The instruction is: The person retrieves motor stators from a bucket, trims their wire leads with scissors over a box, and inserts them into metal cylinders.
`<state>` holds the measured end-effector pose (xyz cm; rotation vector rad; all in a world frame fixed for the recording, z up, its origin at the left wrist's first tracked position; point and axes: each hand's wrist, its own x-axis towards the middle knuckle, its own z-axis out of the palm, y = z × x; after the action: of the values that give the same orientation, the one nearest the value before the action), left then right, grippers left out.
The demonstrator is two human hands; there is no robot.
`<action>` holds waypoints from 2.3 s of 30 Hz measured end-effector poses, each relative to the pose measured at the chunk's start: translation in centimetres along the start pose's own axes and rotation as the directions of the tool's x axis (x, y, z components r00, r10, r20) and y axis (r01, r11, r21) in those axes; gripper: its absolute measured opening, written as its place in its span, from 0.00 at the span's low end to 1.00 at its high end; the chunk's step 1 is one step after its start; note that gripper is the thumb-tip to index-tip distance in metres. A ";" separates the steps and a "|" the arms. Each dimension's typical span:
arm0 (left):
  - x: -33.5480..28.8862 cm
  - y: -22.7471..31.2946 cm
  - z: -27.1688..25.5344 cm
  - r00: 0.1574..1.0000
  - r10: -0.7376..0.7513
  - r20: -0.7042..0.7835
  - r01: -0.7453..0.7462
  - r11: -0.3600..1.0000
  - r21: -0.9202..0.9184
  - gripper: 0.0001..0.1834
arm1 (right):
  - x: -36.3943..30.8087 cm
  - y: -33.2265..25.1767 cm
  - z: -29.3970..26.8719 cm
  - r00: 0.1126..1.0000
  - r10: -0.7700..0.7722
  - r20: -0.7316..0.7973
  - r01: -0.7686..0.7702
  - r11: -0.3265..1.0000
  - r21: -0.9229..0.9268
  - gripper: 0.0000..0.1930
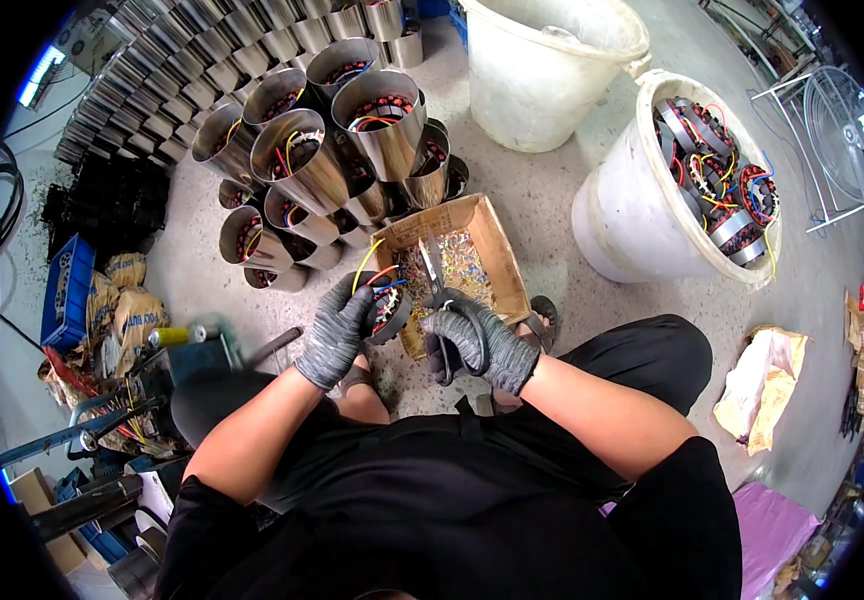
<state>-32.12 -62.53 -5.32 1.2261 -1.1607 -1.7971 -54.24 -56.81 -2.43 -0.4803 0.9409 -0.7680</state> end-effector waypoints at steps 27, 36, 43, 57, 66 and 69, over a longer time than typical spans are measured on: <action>-0.8 1.2 1.6 1.000 0.005 0.020 -0.007 0.991 0.136 0.14 | -0.7 1.4 1.4 0.991 0.121 0.050 -0.123 0.992 0.041 0.13; -0.8 0.4 0.4 0.989 -0.107 0.107 0.098 0.992 0.085 0.16 | -0.2 -0.1 0.0 0.990 0.112 0.081 -0.105 0.992 -0.076 0.15; -0.9 1.3 0.1 0.980 -0.133 0.147 0.126 0.990 0.060 0.18 | -0.5 -0.9 -0.1 0.988 0.137 0.078 -0.121 0.977 -0.176 0.16; -1.1 0.9 -0.1 0.952 -0.167 0.256 0.136 0.982 0.133 0.17 | -0.5 -1.5 -1.4 0.983 0.075 0.169 -0.057 0.993 -0.107 0.14; -1.1 1.8 -0.3 0.994 -0.080 0.069 0.061 0.967 0.249 0.14 | -0.2 0.2 -0.3 0.993 0.115 0.036 -0.114 0.993 -0.031 0.14; -0.8 2.7 -1.9 0.998 0.044 0.039 -0.056 0.927 0.370 0.19 | 0.6 0.4 -0.2 0.988 0.037 -0.150 -0.039 0.999 -0.016 0.10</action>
<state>-30.00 -63.41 -2.90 1.3673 -1.5878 -1.6071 -54.03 -57.02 -3.17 -0.4242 1.0950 -0.7690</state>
